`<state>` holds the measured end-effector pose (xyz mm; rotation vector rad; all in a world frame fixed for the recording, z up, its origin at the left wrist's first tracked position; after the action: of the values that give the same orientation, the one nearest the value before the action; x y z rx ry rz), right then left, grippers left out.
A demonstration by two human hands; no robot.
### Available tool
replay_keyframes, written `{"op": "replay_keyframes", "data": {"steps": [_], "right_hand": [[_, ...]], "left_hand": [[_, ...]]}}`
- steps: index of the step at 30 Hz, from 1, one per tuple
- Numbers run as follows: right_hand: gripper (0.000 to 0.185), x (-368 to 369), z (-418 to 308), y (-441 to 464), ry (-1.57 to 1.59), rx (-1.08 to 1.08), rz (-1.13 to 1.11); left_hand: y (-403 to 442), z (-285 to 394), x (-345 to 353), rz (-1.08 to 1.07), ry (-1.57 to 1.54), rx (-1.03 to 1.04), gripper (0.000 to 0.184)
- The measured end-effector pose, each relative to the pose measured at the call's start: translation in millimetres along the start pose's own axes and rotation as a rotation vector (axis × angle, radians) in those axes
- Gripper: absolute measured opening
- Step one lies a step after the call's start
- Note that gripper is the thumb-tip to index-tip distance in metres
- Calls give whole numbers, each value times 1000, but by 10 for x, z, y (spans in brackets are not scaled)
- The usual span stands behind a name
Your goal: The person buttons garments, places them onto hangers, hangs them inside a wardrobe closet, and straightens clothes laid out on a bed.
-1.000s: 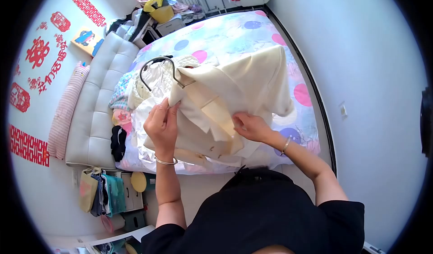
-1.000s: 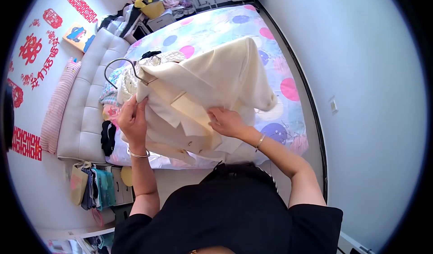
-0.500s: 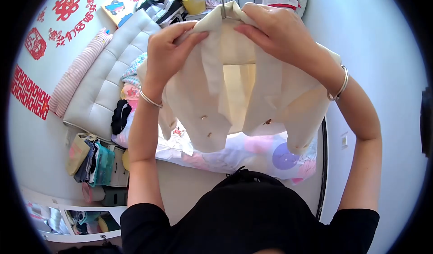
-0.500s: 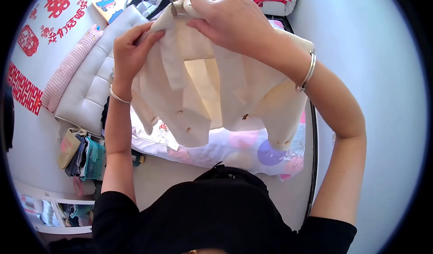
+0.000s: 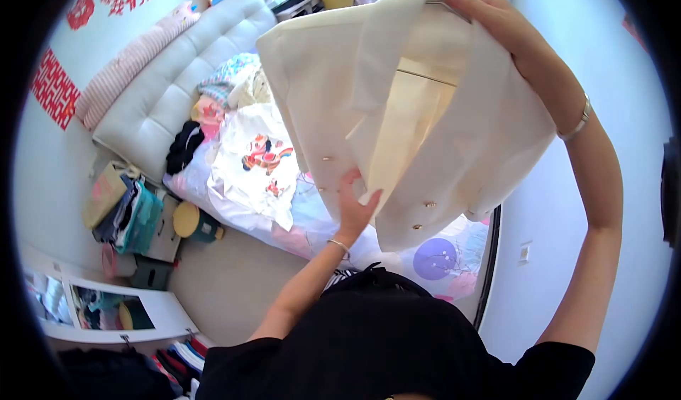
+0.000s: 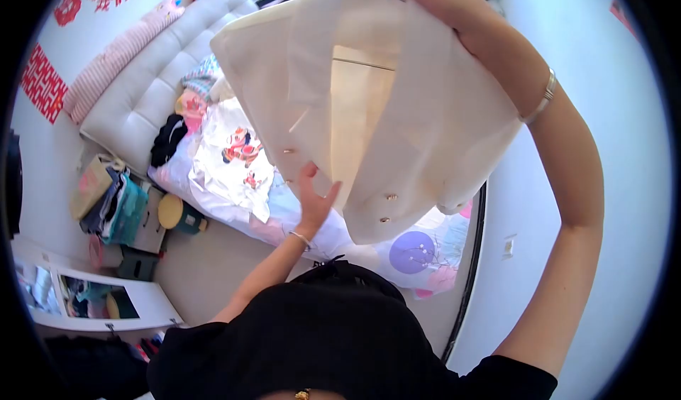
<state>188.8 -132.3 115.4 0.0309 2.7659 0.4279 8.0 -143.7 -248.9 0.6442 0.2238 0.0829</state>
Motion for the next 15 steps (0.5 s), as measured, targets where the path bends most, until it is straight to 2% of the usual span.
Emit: {"op": "replay_keyframes", "data": {"steps": [4,6,7,9,11,13,15], "right_hand": [[29,110,73,-182,221,194,-35],[28,109,75,-244,228,214,-104],[28,104,77,-277,242,235,-146],[29,76,74,-336,199,253,-111],[30,24,119,-415,162,265,-71],[30,-106,179,-498,134,265,144],[29,-108,149,-582,131,272,117]], "left_hand": [[-309,-327,371,-19,9,-67,54],[-345,-504,578,-305,33,-287,54],[-352,-574,625,-285,28,-290,54],[-495,-661,862,-660,-140,-276,57],[-627,-654,910,-609,-54,-89,59],[-718,-686,940,-517,-193,-267,62],[-749,-650,993,-652,-210,-472,60]]}}
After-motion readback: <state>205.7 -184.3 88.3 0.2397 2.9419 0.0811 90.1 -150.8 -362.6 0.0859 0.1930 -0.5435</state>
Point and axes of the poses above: each hand's wrist, its own y-axis towards the middle knuckle, its own x-axis out of the palm, z = x × y, the point moved 4 cm from there along y, towards the middle knuckle, and after that the axes turned 1 degree about -y, right-handed, at the moved point
